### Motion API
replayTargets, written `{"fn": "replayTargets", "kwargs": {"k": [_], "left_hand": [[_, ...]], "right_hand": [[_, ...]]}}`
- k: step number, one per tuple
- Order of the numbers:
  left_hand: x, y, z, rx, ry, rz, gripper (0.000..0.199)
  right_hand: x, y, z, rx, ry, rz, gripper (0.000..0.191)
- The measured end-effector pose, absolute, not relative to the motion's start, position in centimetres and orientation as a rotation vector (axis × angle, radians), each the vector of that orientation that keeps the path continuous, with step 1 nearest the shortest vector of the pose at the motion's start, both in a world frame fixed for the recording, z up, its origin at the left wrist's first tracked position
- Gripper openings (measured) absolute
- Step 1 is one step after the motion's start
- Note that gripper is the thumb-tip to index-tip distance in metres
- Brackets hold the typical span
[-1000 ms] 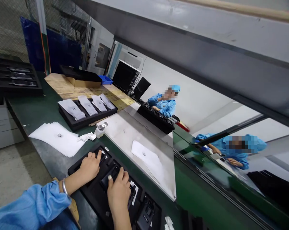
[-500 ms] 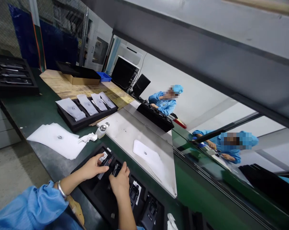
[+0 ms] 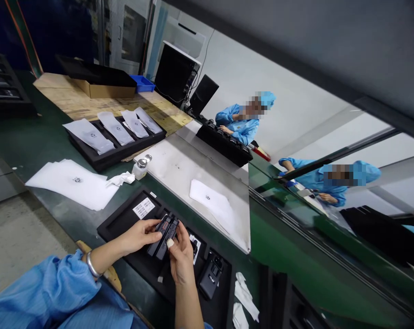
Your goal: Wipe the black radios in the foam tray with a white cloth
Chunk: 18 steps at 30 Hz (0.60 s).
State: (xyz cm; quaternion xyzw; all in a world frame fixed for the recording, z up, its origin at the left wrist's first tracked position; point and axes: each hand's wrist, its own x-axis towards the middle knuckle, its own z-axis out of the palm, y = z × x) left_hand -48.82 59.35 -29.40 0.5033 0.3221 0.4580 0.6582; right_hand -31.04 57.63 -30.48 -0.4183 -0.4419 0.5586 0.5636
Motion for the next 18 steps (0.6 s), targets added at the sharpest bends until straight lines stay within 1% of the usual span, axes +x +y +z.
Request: {"fn": "replayTargets", "kwargs": {"k": [10, 18], "left_hand": [[-48.17, 59.02, -30.17, 1.216, 0.839, 1.046, 0.059], [-48.10, 59.33, -30.02, 1.207, 0.837, 1.012, 0.056]], "right_hand": [[-30.39, 56.64, -30.75, -0.945, -1.014, 1.406, 0.074], [-30.49, 56.89, -31.19, -0.996, -1.025, 1.369, 0.077]]}}
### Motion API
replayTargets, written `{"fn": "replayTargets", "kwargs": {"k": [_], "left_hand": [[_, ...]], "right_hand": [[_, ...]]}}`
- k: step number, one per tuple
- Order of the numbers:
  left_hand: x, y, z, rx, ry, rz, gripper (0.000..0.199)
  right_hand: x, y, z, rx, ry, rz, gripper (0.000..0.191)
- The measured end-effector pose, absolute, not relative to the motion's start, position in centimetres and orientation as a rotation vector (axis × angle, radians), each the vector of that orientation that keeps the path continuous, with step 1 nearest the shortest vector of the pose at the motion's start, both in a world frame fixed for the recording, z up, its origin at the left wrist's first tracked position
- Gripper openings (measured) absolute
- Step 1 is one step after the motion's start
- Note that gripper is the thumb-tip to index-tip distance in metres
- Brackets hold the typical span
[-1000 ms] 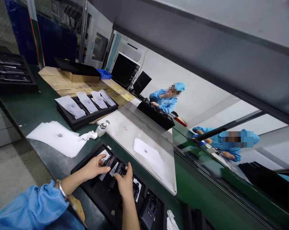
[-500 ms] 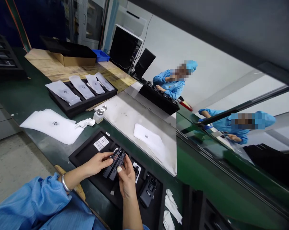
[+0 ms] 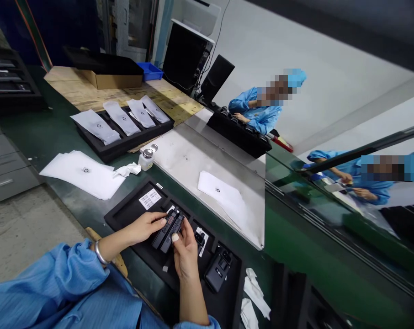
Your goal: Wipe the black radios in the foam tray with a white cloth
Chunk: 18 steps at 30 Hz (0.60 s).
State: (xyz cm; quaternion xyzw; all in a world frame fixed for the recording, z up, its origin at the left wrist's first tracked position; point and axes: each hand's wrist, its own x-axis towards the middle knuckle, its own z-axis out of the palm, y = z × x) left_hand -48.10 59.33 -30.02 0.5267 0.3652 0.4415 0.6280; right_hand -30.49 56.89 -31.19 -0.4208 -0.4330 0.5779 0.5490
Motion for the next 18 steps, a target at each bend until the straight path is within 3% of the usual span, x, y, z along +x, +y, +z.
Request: {"fn": "replayTargets", "kwargs": {"k": [8, 18], "left_hand": [[-49.2, 58.6, -29.5, 1.338, 0.728, 1.068, 0.076], [-50.0, 55.3, -29.7, 1.854, 0.836, 1.121, 0.064]], "right_hand": [[-30.3, 56.2, -30.2, -0.863, -1.235, 1.271, 0.085], [-29.9, 52.3, -32.8, -1.059, -1.454, 1.037, 0.069]]}}
